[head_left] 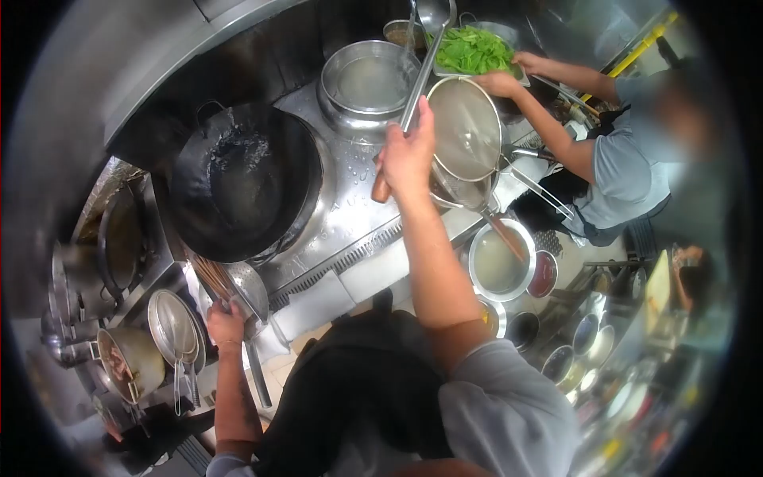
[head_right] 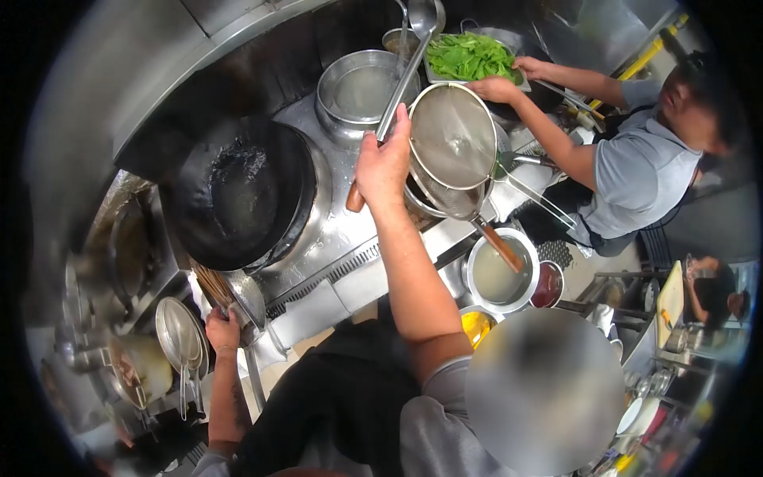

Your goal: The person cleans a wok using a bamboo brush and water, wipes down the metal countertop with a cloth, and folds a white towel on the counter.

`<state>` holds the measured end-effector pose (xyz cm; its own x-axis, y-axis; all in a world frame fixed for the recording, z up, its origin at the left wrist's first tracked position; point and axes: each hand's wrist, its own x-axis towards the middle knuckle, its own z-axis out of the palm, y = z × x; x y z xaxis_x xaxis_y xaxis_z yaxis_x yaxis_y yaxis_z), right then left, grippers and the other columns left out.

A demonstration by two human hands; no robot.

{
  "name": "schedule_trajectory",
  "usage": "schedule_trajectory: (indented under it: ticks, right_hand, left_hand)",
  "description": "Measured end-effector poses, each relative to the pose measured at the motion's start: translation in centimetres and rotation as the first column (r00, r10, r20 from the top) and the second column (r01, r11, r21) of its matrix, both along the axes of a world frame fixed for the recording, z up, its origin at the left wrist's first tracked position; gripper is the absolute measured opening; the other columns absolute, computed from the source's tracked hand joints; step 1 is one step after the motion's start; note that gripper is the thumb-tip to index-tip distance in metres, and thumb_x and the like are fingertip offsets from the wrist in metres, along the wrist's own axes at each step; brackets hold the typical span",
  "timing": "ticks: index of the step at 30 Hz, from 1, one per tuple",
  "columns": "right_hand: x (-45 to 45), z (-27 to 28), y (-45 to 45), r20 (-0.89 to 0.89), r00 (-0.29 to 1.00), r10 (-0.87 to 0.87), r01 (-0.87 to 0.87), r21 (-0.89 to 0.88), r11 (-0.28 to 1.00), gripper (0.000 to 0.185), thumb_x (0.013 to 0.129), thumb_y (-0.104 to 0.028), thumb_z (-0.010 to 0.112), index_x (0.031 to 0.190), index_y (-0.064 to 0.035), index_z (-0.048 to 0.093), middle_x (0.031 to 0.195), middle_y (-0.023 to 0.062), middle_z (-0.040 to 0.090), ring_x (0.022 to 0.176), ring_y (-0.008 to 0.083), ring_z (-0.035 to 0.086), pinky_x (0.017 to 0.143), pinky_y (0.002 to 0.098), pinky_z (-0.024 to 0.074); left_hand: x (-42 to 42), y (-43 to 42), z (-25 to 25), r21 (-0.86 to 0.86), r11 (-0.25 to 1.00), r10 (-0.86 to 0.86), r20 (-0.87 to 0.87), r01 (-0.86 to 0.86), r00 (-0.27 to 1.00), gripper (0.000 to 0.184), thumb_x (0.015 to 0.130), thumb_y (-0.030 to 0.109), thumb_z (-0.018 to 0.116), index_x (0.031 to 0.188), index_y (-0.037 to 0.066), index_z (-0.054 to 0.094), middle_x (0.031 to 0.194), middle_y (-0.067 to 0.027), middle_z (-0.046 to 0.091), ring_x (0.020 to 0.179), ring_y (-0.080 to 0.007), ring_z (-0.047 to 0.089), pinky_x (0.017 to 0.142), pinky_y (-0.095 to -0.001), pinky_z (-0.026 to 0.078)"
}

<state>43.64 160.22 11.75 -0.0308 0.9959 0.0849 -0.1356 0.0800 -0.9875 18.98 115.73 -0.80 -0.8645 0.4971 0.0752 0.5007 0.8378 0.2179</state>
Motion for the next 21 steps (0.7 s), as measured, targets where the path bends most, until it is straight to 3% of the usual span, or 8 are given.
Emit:
schedule_trajectory:
  ticks: [5,7,9,13,17,19,20,21]
  right_hand:
    - [-1.4,-3.0,4.1,0.175,0.98,-0.094,0.068,0.15,0.986,0.073,0.096,0.002,0.057,0.161,-0.0022,0.023,0.078,0.0093,0.062,0.047,0.0134,0.053,0.039,0.0313,0.0453]
    - [-0.6,1.2,3.4,0.086,0.989,0.12,-0.112,-0.091,0.99,0.074,0.095,0.002,0.058,0.161,-0.0021,0.025,0.081,0.0102,0.063,0.049,0.0134,0.054,0.04,0.0312,0.0457]
    - [0.0,2.3,2.7,0.101,0.975,0.197,-0.184,-0.127,0.975,0.074,0.095,0.002,0.058,0.161,-0.0026,0.026,0.087,0.0122,0.065,0.05,0.0129,0.054,0.041,0.0305,0.0457]
    - [-0.7,1.6,1.4,0.14,0.978,0.153,-0.145,-0.069,0.987,0.073,0.092,0.001,0.059,0.159,-0.0047,0.032,0.076,0.0112,0.067,0.051,0.0166,0.06,0.046,0.0346,0.0495]
    - [-0.5,1.4,2.6,0.101,0.976,0.192,-0.187,-0.054,0.981,0.071,0.092,0.001,0.058,0.158,-0.0024,0.033,0.086,0.0135,0.068,0.051,0.0158,0.059,0.047,0.0346,0.0499]
    - [0.1,2.8,1.6,0.291,0.927,0.237,-0.212,-0.114,0.971,0.071,0.091,0.002,0.057,0.158,-0.0021,0.035,0.105,0.0201,0.071,0.072,0.0251,0.071,0.066,0.0364,0.0583]
    - [0.4,1.6,0.9,0.288,0.924,0.25,-0.225,-0.118,0.967,0.071,0.091,0.002,0.057,0.158,-0.0021,0.035,0.105,0.0201,0.071,0.072,0.0251,0.071,0.066,0.0364,0.0583]
    - [1.3,-0.8,-0.7,0.417,0.896,0.155,-0.212,0.094,0.973,0.071,0.091,0.003,0.057,0.158,-0.0028,0.035,0.118,0.023,0.068,0.089,0.0306,0.072,0.079,0.0379,0.0575]
  left_hand:
    - [0.8,0.2,0.7,-0.042,0.999,-0.005,0.128,0.011,0.992,0.039,0.089,0.026,0.073,0.113,-0.005,0.072,0.085,-0.0224,0.074,0.082,-0.0417,0.072,0.079,-0.0488,0.057]
    - [1.0,0.2,0.8,-0.047,0.998,-0.028,0.121,0.034,0.992,0.041,0.088,0.026,0.072,0.113,-0.005,0.071,0.081,-0.0237,0.074,0.08,-0.0423,0.073,0.078,-0.0503,0.058]
    - [0.8,0.3,-0.2,-0.002,1.0,-0.019,0.141,0.019,0.99,0.042,0.088,0.03,0.071,0.112,-0.005,0.071,0.083,-0.0258,0.074,0.083,-0.0437,0.074,0.081,-0.0518,0.058]
    - [0.7,1.1,-0.1,-0.102,0.995,-0.008,0.122,0.021,0.992,0.045,0.087,0.033,0.071,0.112,-0.005,0.071,0.087,-0.0297,0.073,0.085,-0.0469,0.073,0.083,-0.0528,0.058]
    - [0.5,2.2,-0.1,-0.184,0.982,0.072,0.15,-0.044,0.986,0.05,0.087,0.034,0.072,0.119,-0.004,0.068,0.1,-0.03,0.074,0.096,-0.0465,0.073,0.089,-0.0521,0.057]
    - [-0.1,2.6,-0.2,-0.216,0.973,0.13,0.192,-0.088,0.973,0.051,0.088,0.035,0.072,0.122,-0.003,0.067,0.103,-0.0295,0.074,0.1,-0.0459,0.072,0.092,-0.0518,0.056]
    - [-0.2,3.1,0.0,-0.197,0.973,0.158,0.198,-0.119,0.967,0.052,0.088,0.035,0.072,0.123,-0.002,0.067,0.105,-0.0294,0.074,0.102,-0.0457,0.072,0.093,-0.0516,0.057]
    - [-0.5,3.3,0.0,-0.206,0.97,0.172,0.201,-0.13,0.964,0.052,0.088,0.035,0.072,0.123,-0.002,0.067,0.105,-0.0294,0.074,0.102,-0.0457,0.072,0.093,-0.0516,0.057]
